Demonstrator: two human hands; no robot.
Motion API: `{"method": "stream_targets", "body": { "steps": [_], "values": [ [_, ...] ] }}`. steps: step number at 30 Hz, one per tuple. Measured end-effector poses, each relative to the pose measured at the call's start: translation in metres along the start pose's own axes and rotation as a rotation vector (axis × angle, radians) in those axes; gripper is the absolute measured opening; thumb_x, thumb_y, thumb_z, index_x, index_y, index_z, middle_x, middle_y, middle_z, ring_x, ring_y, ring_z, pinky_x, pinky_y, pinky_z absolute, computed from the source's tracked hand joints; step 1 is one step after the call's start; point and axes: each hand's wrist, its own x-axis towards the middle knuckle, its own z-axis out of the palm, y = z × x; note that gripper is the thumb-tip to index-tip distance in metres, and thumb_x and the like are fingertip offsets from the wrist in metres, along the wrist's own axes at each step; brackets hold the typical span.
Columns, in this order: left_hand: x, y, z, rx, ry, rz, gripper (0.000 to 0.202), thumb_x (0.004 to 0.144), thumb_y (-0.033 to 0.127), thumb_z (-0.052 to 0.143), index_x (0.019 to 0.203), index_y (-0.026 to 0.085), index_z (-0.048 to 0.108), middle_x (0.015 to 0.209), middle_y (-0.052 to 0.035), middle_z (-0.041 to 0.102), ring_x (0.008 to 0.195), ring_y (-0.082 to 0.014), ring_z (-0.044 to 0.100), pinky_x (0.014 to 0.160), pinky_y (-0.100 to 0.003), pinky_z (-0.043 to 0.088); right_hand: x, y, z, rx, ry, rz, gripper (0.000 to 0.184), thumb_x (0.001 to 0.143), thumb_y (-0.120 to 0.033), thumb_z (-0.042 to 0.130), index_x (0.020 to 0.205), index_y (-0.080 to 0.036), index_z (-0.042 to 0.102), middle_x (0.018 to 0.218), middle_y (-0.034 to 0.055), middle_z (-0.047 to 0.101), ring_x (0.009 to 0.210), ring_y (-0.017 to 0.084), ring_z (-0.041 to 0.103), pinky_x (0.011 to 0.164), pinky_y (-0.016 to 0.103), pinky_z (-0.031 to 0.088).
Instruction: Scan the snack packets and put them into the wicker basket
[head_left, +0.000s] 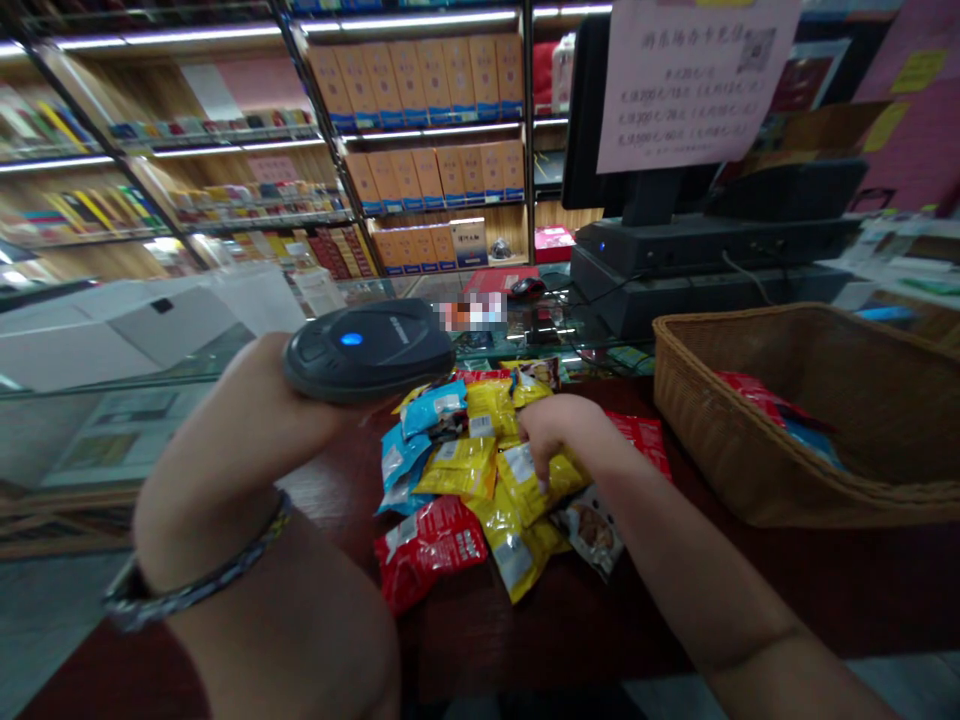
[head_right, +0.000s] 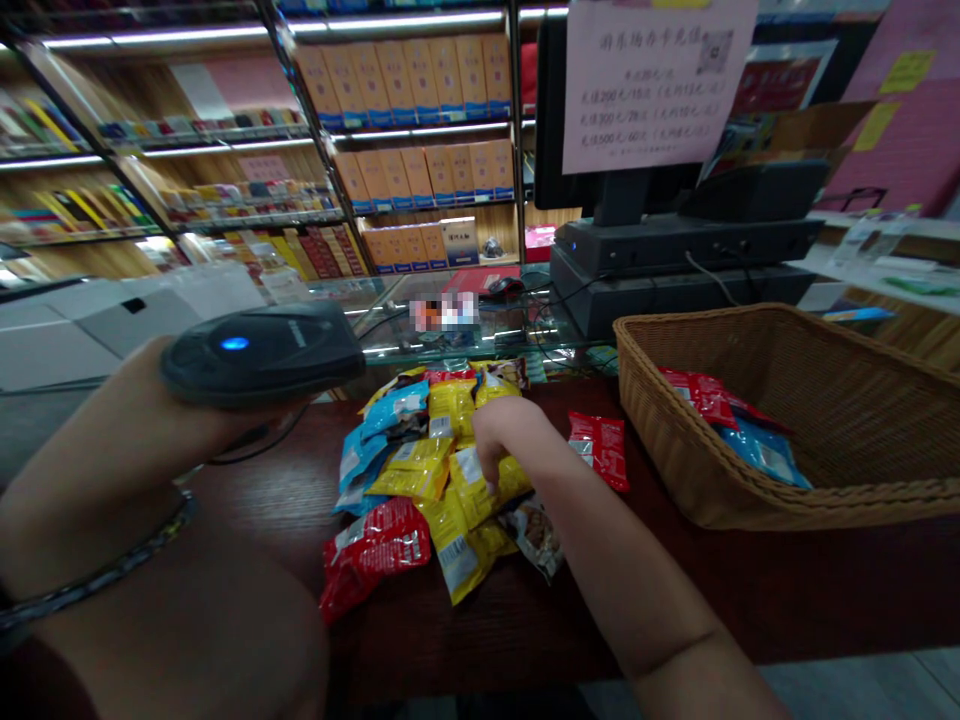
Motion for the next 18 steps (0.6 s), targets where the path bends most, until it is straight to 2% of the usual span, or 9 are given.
{"method": "stream_targets", "body": {
  "steps": [3, 8, 10, 12, 15, 18],
  "values": [
    [0.001, -0.002, 0.0, -0.009, -0.006, -0.002, 0.038, 0.069, 0.043, 0.071, 0.096, 0.018, 0.078, 0.092, -0.0079, 0.08, 0.08, -0.0259, 0.07, 0.076, -0.037, 0.058, -0.003, 0.018, -0.004, 0.071, 0.106, -0.015, 0.043, 0.058, -0.041, 0.085, 0.094, -0.019, 0.075, 0.099, 0.0072, 0.074, 0.089, 0.027, 0.07, 0.073, 0.032, 0.054],
    [0.001, -0.005, 0.001, -0.005, 0.014, 0.009, 0.039, 0.067, 0.043, 0.073, 0.096, 0.018, 0.078, 0.091, -0.0071, 0.08, 0.081, -0.026, 0.07, 0.074, -0.035, 0.057, -0.003, 0.055, -0.006, 0.355, 0.387, -0.072, 0.035, 0.08, -0.039, 0.07, 0.109, -0.019, 0.067, 0.115, 0.0075, 0.071, 0.099, 0.023, 0.068, 0.078, 0.026, 0.052],
    [0.001, -0.007, 0.0, -0.007, 0.016, -0.012, 0.039, 0.067, 0.043, 0.074, 0.097, 0.018, 0.078, 0.092, -0.0078, 0.08, 0.082, -0.0267, 0.071, 0.075, -0.037, 0.058, 0.0, 0.068, -0.003, 0.474, 0.51, -0.054, 0.041, 0.084, -0.04, 0.063, 0.118, -0.017, 0.062, 0.116, 0.0097, 0.071, 0.096, 0.023, 0.068, 0.075, 0.026, 0.053],
    [0.0, -0.007, 0.0, -0.012, 0.01, -0.027, 0.039, 0.067, 0.043, 0.074, 0.097, 0.018, 0.077, 0.093, -0.0084, 0.08, 0.081, -0.0268, 0.071, 0.075, -0.038, 0.058, 0.002, 0.077, 0.0, 0.604, 0.631, -0.049, 0.054, 0.085, -0.038, 0.062, 0.134, -0.017, 0.053, 0.117, 0.0092, 0.071, 0.095, 0.022, 0.068, 0.077, 0.028, 0.054],
    [0.001, -0.004, 0.001, -0.029, 0.004, -0.033, 0.04, 0.066, 0.043, 0.074, 0.096, 0.017, 0.078, 0.092, -0.0081, 0.081, 0.081, -0.0263, 0.07, 0.076, -0.038, 0.058, 0.004, 0.084, 0.003, 0.765, 0.764, -0.117, 0.07, 0.086, -0.032, 0.06, 0.152, -0.026, 0.036, 0.124, 0.0041, 0.068, 0.1, 0.02, 0.068, 0.086, 0.031, 0.055],
    [0.002, 0.0, 0.001, -0.035, 0.02, -0.014, 0.039, 0.066, 0.043, 0.074, 0.096, 0.018, 0.078, 0.09, -0.0059, 0.08, 0.08, -0.0242, 0.069, 0.074, -0.033, 0.058, -0.001, 0.085, 0.001, 0.862, 0.764, -0.212, 0.061, 0.088, -0.029, 0.057, 0.148, -0.03, 0.046, 0.134, 0.0018, 0.063, 0.108, 0.02, 0.066, 0.093, 0.035, 0.055]
  ]
}}
